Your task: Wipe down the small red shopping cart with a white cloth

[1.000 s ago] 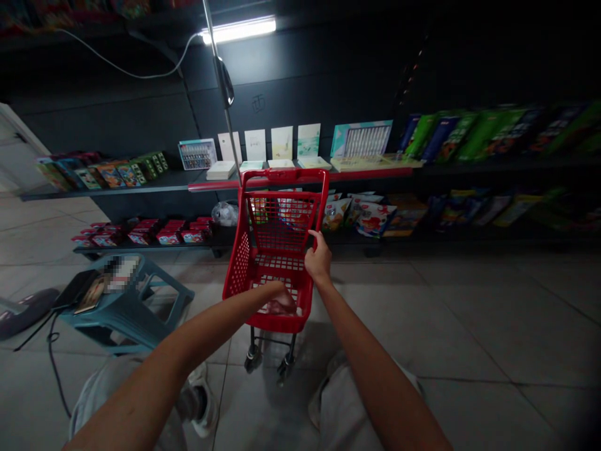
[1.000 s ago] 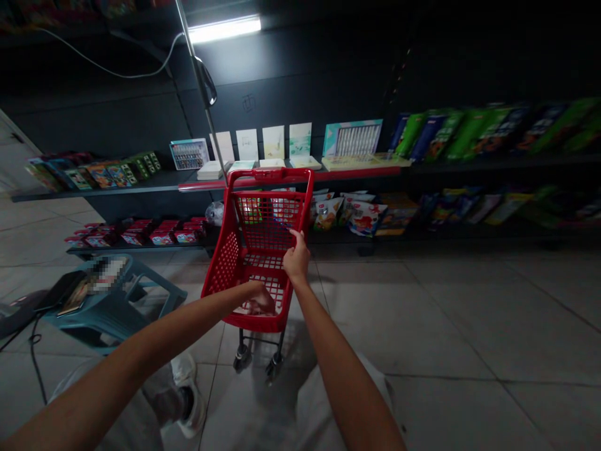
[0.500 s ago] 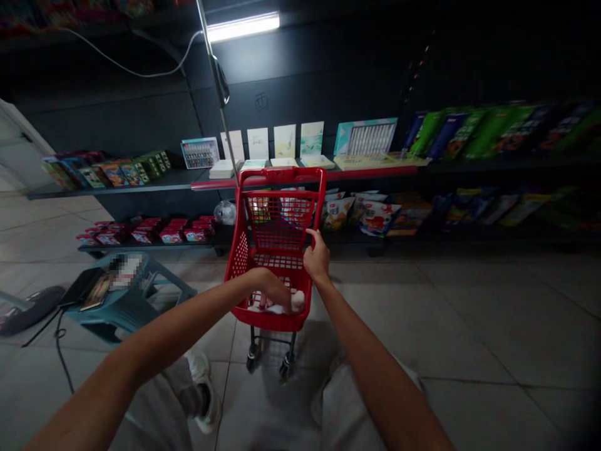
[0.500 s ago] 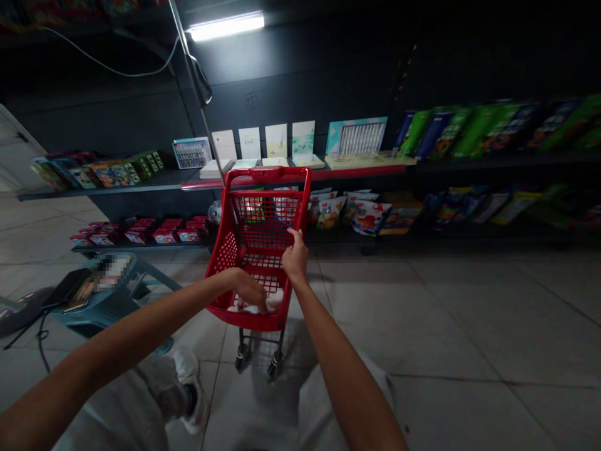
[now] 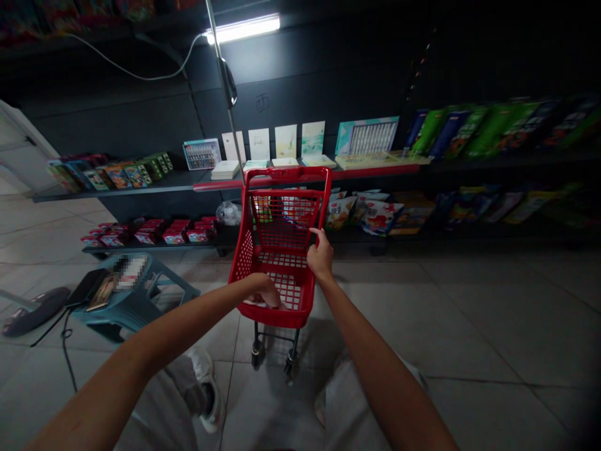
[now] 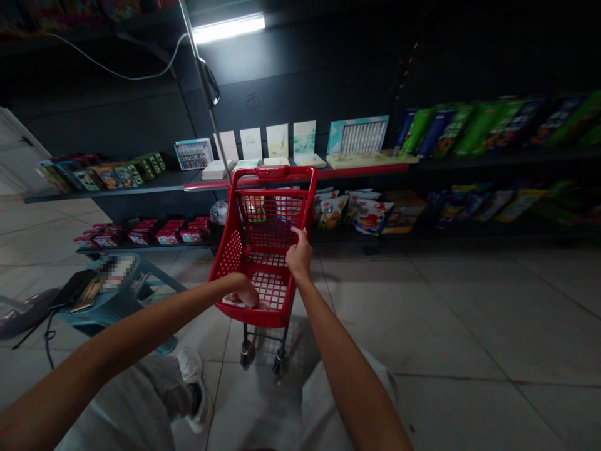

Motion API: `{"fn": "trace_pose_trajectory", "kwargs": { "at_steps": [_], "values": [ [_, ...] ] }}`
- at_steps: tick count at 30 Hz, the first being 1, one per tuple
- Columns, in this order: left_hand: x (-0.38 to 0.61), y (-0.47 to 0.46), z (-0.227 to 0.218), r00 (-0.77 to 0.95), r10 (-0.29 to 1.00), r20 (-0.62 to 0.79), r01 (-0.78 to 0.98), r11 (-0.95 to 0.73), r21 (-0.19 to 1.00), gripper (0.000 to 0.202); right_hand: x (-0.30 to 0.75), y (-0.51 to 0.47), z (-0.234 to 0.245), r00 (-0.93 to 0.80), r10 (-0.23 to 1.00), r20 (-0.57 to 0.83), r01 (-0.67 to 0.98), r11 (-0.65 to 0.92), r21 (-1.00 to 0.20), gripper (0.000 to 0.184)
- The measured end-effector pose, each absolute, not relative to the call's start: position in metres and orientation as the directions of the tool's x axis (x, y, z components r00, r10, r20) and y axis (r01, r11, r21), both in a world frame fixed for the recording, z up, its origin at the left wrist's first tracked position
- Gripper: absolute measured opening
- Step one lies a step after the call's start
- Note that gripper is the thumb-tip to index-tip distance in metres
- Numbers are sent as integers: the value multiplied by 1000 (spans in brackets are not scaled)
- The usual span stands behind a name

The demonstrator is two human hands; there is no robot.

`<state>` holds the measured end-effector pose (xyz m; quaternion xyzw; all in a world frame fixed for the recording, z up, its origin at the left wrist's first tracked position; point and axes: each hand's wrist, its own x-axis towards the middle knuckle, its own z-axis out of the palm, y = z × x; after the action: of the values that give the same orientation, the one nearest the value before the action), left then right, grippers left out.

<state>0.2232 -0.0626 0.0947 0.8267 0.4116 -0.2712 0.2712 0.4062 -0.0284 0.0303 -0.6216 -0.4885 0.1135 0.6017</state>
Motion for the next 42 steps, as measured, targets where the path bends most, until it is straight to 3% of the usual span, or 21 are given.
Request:
{"fn": "trace_pose_trajectory", "kwargs": {
  "at_steps": [3, 5, 9, 11, 13, 15, 18, 20, 27, 35, 39, 42],
  "values": [
    [231, -56, 112, 500, 371, -783, 805, -532, 262, 27, 408, -29, 30, 503, 735, 455, 476, 204, -855, 63],
    [230, -55, 125, 553, 297, -778, 768, -544, 338, 36, 409, -29, 30, 508, 731, 456, 476, 203, -856, 63],
    [216, -81, 139, 715, 372, -592, 691, -504, 517, 44, 408, -31, 30, 505, 729, 463, 465, 223, -857, 62],
    [208, -111, 134, 752, 448, -483, 659, -516, 547, 47, 405, -33, 30, 502, 728, 467, 454, 238, -859, 60],
    [205, -150, 118, 718, 607, -342, 692, -566, 447, 48, 401, -35, 31, 509, 722, 468, 438, 251, -863, 58],
    [207, -191, 95, 666, 737, -118, 740, -632, 230, 42, 397, -37, 31, 524, 712, 467, 424, 257, -868, 56],
    [216, -235, 57, 613, 746, 260, 778, -627, -34, 62, 391, -43, 30, 541, 704, 461, 414, 254, -874, 55],
    [218, -247, 38, 583, 712, 392, 795, -599, -95, 66, 388, -47, 30, 545, 703, 457, 408, 254, -877, 54],
    [205, -243, 14, 556, 688, 467, 749, -658, 78, 70, 381, -60, 30, 554, 662, 505, 423, 299, -856, 50],
    [180, -239, -15, 425, 672, 606, 790, -602, 113, 63, 350, -81, 36, 497, 651, 573, 499, 326, -803, 40],
    [161, -227, -17, 372, 669, 643, 804, -579, 137, 54, 337, -85, 42, 379, 734, 563, 512, 341, -789, 39],
    [139, -216, -20, 369, 662, 653, 801, -583, 138, 52, 343, -89, 50, 186, 799, 572, 648, 337, -683, 36]
  ]
}}
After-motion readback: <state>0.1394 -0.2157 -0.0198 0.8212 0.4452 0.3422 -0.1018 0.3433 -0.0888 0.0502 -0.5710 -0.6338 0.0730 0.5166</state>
